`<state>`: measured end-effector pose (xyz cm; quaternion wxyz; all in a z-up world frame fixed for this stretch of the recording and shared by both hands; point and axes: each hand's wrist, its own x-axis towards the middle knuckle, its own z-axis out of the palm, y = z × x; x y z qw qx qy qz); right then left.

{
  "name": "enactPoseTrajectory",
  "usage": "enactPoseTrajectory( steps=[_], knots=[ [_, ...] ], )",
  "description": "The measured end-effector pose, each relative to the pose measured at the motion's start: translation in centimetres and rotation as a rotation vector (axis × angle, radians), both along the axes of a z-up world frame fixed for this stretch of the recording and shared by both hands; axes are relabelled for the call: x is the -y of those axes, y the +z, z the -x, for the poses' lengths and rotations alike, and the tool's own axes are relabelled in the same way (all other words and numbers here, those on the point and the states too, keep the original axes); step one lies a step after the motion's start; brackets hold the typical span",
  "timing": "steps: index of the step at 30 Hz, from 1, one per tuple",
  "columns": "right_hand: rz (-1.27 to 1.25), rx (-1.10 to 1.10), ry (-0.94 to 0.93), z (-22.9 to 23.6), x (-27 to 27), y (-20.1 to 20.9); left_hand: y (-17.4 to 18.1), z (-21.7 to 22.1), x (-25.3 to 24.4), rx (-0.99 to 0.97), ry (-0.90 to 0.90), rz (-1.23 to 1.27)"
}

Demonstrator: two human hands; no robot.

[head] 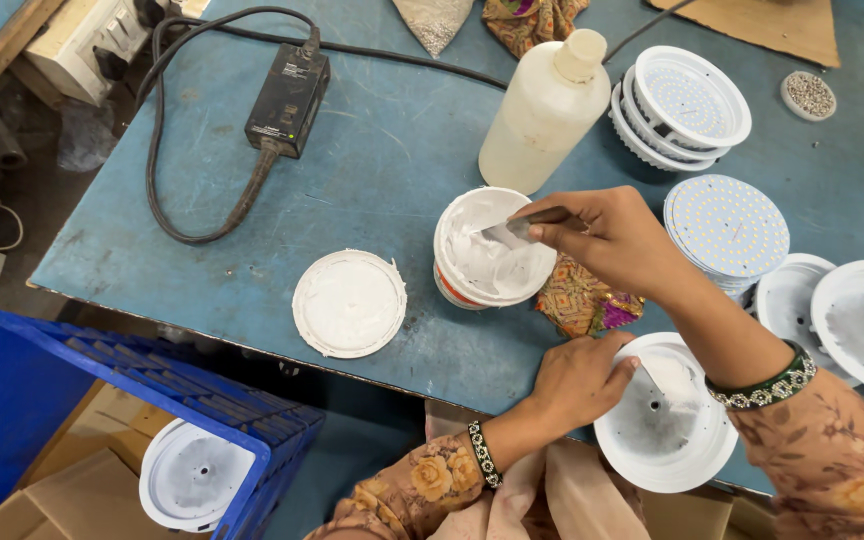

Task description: The person applies a white paste to the interior surface of white circular plastic parts using a small rectangular tool. They repeatedly dip the tool into a container of paste and spread it evenly inside each part, then place the finished parts into a blue crate.

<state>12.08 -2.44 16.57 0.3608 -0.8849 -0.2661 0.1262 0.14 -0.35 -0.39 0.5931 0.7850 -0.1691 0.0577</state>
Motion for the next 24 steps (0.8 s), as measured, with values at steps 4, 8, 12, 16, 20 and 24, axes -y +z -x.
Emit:
enactPoseTrajectory(
  steps=[4, 8, 12, 16, 20, 24],
  knots=[
    [-0.011, 0.071, 0.051, 0.4, 0.9, -0.3, 0.1, -0.1, 0.0, -0.007, -0.009, -0.024],
    [-0.044, 0.340, 0.336, 0.5, 1.4, -1.0, 0.2, -0.2, 0.1, 0.044, -0.001, 0.021],
    [-0.097, 0.208, 0.385, 0.6, 1.9, -1.6, 0.4, -0.2, 0.0, 0.004, -0.013, 0.012],
    [-0.289, -0.146, 0.214, 0.8, 2.5, -2.2, 0.6, -0.3, 0.0, 0.043, 0.010, 0.018],
    [-0.535, -0.331, -0.111, 0.1, 3.6, -3.0, 0.5, -0.3, 0.1, -0.059, -0.022, -0.016],
    [-0.648, -0.432, -0.255, -1.0, 4.7, -3.9, 0.4, -0.4, 0.1, -0.029, -0.010, -0.013]
  ],
)
